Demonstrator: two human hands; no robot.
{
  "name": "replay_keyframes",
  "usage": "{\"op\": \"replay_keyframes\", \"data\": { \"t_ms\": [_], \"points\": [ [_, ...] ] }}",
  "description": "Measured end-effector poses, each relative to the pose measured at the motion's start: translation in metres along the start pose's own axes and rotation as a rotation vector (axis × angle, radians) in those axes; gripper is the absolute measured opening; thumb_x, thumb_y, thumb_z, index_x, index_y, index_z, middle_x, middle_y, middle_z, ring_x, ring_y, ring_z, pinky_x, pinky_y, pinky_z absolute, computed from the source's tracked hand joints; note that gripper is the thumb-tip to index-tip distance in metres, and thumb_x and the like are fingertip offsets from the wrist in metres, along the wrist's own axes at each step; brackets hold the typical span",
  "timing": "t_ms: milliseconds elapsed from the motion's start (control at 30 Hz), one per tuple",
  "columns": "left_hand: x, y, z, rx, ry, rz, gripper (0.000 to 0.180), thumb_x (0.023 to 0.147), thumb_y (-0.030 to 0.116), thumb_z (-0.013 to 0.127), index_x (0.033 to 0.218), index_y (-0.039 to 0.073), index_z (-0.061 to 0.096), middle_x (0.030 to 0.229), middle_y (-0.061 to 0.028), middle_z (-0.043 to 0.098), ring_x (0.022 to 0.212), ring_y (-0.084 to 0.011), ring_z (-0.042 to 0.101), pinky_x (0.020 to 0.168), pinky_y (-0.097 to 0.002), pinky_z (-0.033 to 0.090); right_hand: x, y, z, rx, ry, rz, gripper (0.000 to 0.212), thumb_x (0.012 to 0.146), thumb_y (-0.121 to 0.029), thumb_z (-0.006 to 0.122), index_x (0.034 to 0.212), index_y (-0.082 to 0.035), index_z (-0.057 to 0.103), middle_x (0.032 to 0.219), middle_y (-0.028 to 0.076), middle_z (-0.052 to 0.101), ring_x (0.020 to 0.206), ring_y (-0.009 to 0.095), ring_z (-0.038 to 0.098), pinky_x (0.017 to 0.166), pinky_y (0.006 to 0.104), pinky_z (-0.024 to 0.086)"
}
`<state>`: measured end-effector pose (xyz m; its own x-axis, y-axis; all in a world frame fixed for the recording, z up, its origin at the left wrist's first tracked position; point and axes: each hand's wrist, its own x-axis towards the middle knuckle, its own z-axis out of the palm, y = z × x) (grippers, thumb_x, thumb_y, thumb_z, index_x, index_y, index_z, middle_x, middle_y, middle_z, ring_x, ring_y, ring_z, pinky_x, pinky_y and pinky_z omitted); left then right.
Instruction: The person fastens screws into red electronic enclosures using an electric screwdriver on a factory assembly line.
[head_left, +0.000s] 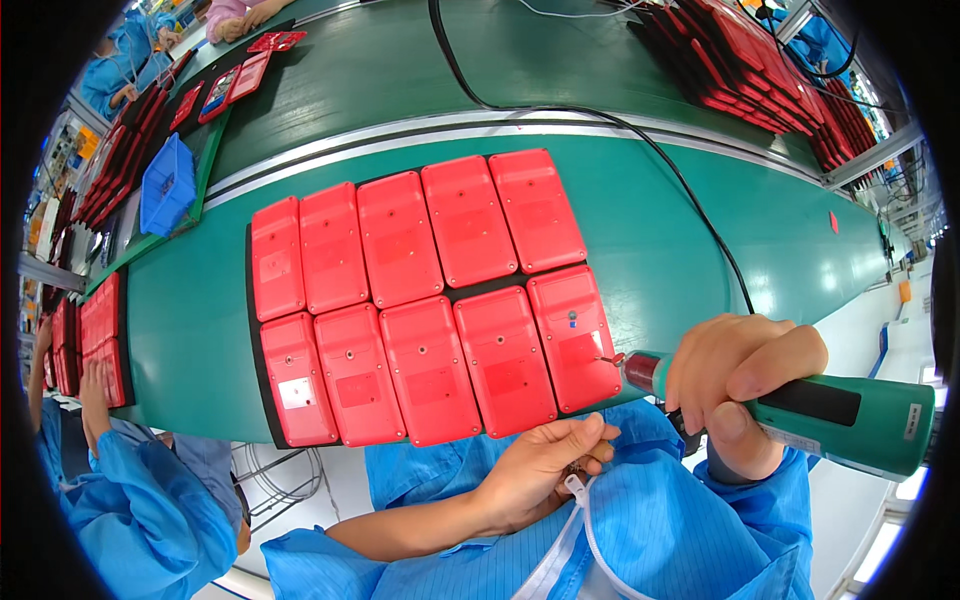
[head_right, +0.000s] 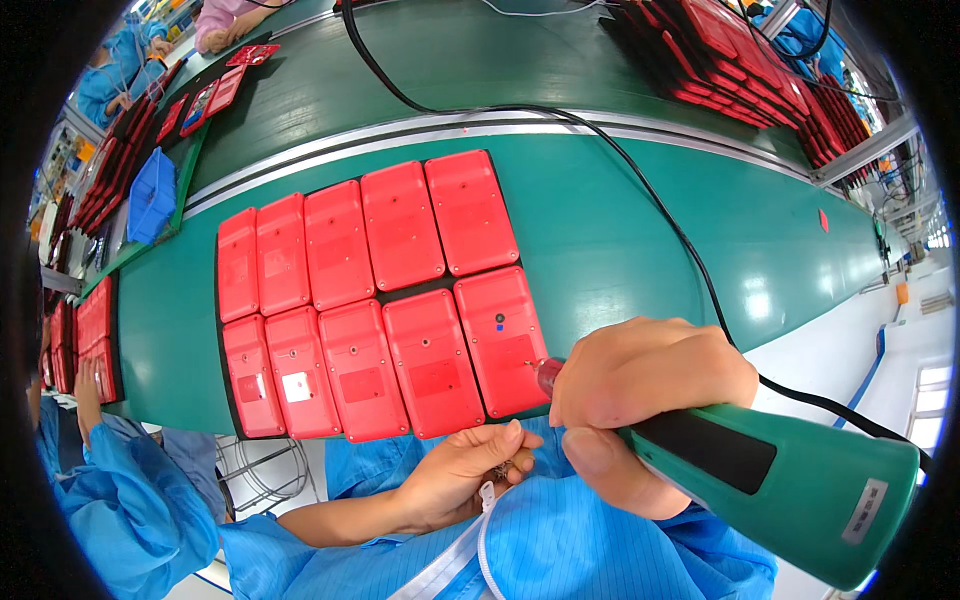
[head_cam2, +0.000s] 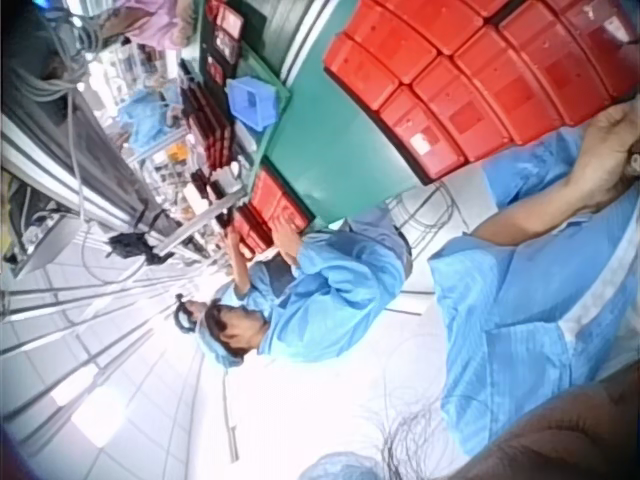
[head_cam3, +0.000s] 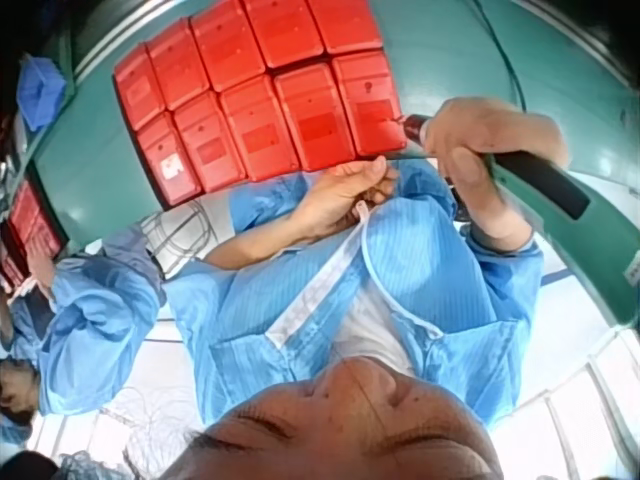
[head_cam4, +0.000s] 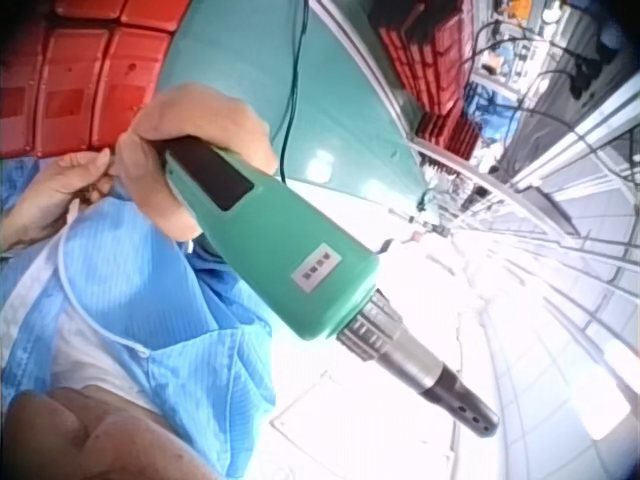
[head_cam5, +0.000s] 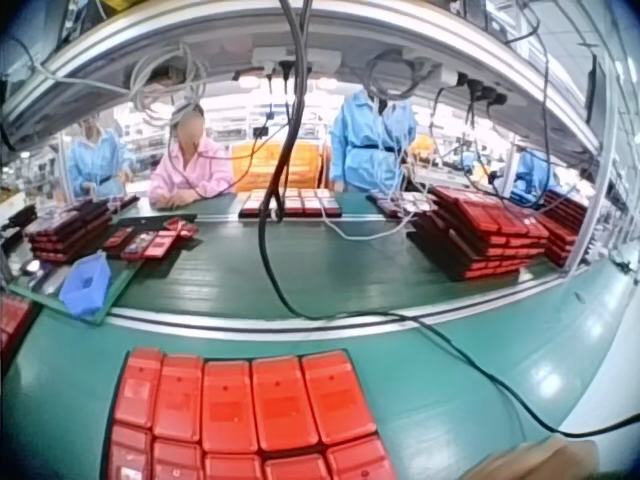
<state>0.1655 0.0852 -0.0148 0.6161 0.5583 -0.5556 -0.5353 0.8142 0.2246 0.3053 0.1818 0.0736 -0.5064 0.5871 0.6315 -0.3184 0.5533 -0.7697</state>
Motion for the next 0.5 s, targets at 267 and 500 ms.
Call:
{"op": "replay_keyframes", "data": {
  "t_ms": [267, 500],
  "points": [
    [0.0003, 0.0039, -0.0027, -0.043, -0.029, -0.027, 0.037, 0.084, 0.035, 0.050, 0.100, 0.002, 0.053, 0.075, 0.0011, 0.054, 0.061, -0.0022, 0.046, 0.049, -0.0152, 0.035, 0.0018, 0.0058, 0.0030, 0.039, 0.048, 0.031, 0.027, 0.062, 0.010, 0.058, 0.081, 0.000, 0.042, 0.054, 0.009, 0.049, 0.042, 0.020, 0.051, 0.040, 0.0306, 0.044],
    [-0.0032, 0.0042, -0.0068, -0.099, -0.005, 0.006, 0.032, 0.085, 0.031, 0.048, 0.098, 0.002, 0.053, 0.074, 0.0007, 0.053, 0.059, -0.0026, 0.044, 0.048, -0.0153, 0.033, 0.0008, 0.0096, 0.0068, 0.026, 0.045, 0.003, 0.025, 0.063, 0.011, 0.055, 0.080, -0.001, 0.041, 0.055, 0.008, 0.048, 0.044, 0.019, 0.051, 0.039, 0.0293, 0.041]
  ]
}}
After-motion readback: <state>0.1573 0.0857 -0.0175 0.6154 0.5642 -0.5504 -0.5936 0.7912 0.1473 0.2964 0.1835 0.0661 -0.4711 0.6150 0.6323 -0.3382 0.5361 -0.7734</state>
